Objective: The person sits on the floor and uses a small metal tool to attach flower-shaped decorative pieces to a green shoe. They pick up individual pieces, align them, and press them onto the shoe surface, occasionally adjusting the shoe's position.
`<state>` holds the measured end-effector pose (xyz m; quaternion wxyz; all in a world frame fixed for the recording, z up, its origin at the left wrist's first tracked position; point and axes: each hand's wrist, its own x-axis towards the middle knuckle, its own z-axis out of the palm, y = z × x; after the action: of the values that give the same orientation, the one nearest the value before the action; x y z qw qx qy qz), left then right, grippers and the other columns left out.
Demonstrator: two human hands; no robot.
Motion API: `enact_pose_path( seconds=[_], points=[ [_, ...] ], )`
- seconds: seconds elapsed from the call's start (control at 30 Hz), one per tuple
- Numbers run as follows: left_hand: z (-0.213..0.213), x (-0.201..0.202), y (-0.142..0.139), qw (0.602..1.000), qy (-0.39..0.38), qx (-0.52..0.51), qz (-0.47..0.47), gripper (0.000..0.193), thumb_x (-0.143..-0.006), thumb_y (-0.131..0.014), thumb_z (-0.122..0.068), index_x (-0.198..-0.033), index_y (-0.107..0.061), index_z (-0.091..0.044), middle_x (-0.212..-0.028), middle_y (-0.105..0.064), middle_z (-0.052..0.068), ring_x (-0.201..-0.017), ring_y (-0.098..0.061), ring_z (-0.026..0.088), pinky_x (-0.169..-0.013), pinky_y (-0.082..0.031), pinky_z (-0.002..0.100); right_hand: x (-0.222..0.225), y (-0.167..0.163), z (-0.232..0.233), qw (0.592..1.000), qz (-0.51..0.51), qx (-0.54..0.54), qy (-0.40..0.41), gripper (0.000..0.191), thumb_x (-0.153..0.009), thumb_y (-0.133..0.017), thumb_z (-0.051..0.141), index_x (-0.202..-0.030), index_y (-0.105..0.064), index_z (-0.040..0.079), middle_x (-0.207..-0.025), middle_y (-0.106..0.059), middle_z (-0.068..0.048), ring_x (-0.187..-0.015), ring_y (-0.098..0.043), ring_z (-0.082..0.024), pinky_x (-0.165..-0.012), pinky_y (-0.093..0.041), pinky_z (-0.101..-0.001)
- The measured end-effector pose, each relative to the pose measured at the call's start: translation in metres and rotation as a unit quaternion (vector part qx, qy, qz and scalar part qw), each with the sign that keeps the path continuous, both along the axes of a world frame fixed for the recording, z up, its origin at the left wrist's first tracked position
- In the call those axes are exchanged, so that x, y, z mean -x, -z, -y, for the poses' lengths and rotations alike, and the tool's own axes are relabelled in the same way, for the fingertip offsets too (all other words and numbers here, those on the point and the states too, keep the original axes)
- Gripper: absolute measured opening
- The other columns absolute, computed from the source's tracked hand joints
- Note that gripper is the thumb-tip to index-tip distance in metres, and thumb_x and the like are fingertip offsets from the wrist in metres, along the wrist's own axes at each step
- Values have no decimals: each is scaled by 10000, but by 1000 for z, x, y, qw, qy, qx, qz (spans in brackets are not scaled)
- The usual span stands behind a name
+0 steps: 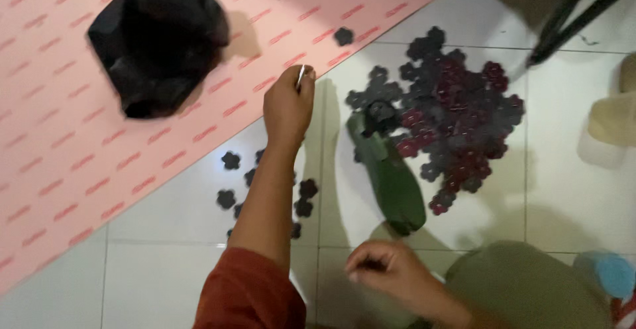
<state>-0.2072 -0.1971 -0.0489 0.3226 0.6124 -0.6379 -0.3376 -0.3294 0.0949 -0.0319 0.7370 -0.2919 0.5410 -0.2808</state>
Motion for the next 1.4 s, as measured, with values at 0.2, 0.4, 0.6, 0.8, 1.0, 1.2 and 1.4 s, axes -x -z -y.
enact_pose_path(
  seconds=[0.2, 0.4, 0.6, 0.8, 1.0, 1.2, 1.4],
  points=[
    [60, 96, 24, 999, 2, 51, 19, 296, -885, -735, -182, -1167, -728, -92, -1045, -704, 164, -956, -680, 325, -833, -521, 419, 28, 0, 13, 988, -88, -86, -98, 131, -867, -762, 145, -965, -762, 58, -870, -740, -5, -824, -675, -72, -757, -550, -257],
    [75, 131, 36, 996, -32, 70, 38, 335, -798, -826, -125, -1091, -689, -38, -1047, -602, 195, -974, -620, 348, -865, -500, 440, 64, -7, 33, 994, -62, -25, -87, 113, -882, -715, 97, -969, -757, 39, -838, -721, -76, -771, -659, -117, -692, -527, -294],
    [69, 131, 25, 998, 4, 33, 47, 168, -868, -795, -140, -1013, -744, -72, -1001, -675, 104, -894, -677, 245, -822, -532, 400, 57, -17, 31, 994, -33, 53, -90, 109, -893, -745, 104, -980, -745, 39, -959, -727, -98, -874, -718, -181, -774, -578, -326],
    [34, 107, 9, 995, 0, 46, 93, 183, -877, -822, -181, -963, -720, -56, -891, -618, 81, -756, -608, 209, -707, -491, 370, 55, -39, 26, 967, -129, 215, -51, 91, -879, -730, 76, -957, -734, 29, -931, -706, -120, -826, -709, -240, -724, -560, -351],
    [-108, 35, -23, 999, 38, -17, -3, 171, -990, -720, -164, -1066, -635, -37, -859, -588, 3, -774, -504, 102, -729, -461, 268, 51, -45, 20, 972, -98, 212, 17, 101, -871, -741, 109, -954, -736, 52, -904, -741, -34, -847, -726, -133, -769, -579, -286],
    [-243, -13, -48, 987, 41, -62, -140, 92, -939, -694, 7, -1020, -653, -8, -1014, -672, 54, -892, -617, 96, -762, -529, 238, 53, -52, 18, 980, 58, 149, 122, 106, -878, -756, 84, -979, -741, 56, -1002, -715, -25, -931, -695, -110, -857, -584, -295],
    [-296, -48, -81, 989, 100, 101, -49, 196, -848, -772, 60, -976, -696, -68, -1075, -759, 77, -895, -729, 175, -684, -604, 245, 49, -66, 8, 972, 161, 134, 103, 54, -886, -729, 28, -936, -734, 7, -1237, -657, -83, -1082, -657, -165, -950, -548, -325]
  ],
)
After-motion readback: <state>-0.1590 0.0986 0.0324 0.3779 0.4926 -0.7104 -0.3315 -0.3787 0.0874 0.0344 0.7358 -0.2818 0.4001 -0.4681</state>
